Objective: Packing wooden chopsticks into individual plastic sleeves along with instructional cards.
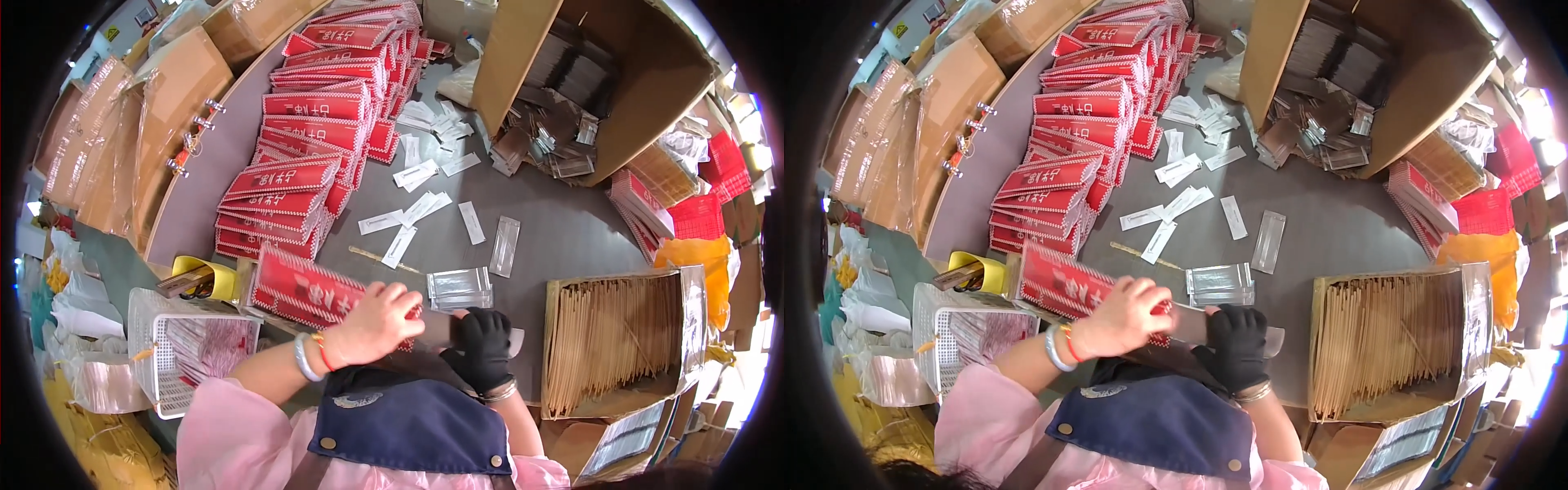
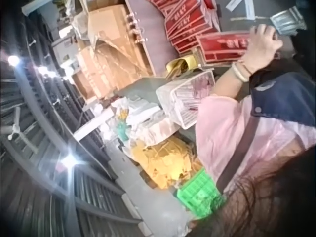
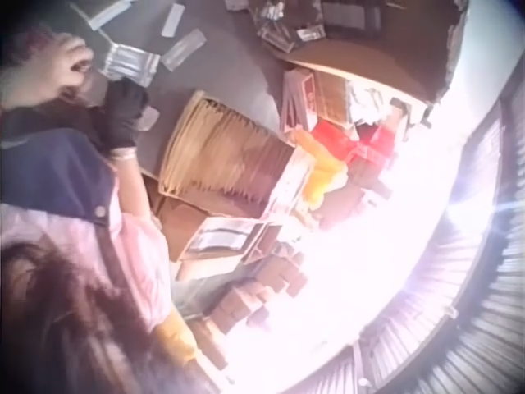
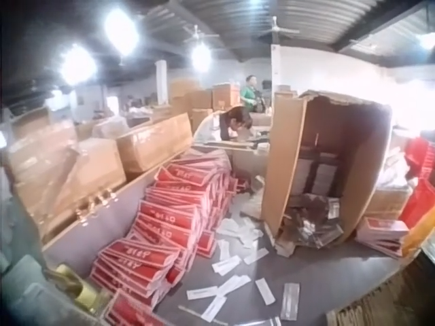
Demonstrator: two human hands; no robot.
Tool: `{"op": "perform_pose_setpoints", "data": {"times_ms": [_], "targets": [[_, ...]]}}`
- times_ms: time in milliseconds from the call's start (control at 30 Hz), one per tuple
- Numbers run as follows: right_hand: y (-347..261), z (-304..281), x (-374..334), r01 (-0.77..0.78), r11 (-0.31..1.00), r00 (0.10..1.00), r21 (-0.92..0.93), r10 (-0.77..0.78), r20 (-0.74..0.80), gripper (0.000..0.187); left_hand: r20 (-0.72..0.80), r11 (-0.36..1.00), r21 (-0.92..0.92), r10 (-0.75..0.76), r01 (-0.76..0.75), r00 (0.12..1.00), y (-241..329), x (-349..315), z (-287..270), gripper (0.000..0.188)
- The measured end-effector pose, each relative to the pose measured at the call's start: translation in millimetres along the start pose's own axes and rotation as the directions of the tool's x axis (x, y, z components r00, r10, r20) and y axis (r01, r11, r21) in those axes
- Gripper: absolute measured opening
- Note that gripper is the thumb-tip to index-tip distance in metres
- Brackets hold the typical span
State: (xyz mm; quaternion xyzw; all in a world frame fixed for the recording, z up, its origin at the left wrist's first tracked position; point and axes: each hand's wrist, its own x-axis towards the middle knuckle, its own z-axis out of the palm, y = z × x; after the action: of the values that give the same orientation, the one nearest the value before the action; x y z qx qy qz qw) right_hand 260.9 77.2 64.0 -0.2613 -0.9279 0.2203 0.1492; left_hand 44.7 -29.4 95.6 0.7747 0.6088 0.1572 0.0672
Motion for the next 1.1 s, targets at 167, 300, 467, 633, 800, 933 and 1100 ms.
{"op": "perform_pose_setpoints", "data": {"times_ms": [167,300,467,633,800,933,1100], "targets": [[39.0,-6.7,-22.2,-0.277,0.961,0.947,-0.011,0.271,-0.173,0.062,-0.38,0.911,0.172,-0.29,0.374,0.879,-64.6,9.6,-31.6,0.037],[19.8,-0.5,-11.6,-0.294,0.956,0.944,-0.011,0.288,-0.162,0.062,-0.217,0.906,-0.18,-0.416,0.382,0.883,-12.9,-15.1,74.9,0.077],[26.5,-2.5,-20.7,-0.264,0.962,0.961,-0.068,0.257,-0.099,0.058,-0.077,0.769,-0.068,-0.639,0.636,0.765,-18.1,-37.9,68.3,0.086],[9.3,3.9,-16.0,-0.136,0.982,0.99,-0.132,0.14,0.017,0.059,-0.101,0.758,-0.226,-0.643,0.612,0.759,-29.4,-59.3,85.3,0.09],[6.1,9.5,-17.0,-0.106,0.982,0.974,-0.153,0.134,0.185,0.059,-0.104,0.746,-0.319,-0.641,0.584,0.761,-32.3,-61.5,84.1,0.091],[-0.6,22.6,-11.6,-0.044,0.996,0.973,-0.075,0.06,0.224,0.06,-0.086,0.739,-0.331,-0.643,0.586,0.761,-35.0,-64.2,83.5,0.093],[-9.8,38.3,6.0,-0.047,0.996,0.947,-0.074,0.068,0.313,0.058,-0.035,0.729,-0.341,-0.64,0.593,0.767,-34.4,-60.9,80.8,0.095]]}}
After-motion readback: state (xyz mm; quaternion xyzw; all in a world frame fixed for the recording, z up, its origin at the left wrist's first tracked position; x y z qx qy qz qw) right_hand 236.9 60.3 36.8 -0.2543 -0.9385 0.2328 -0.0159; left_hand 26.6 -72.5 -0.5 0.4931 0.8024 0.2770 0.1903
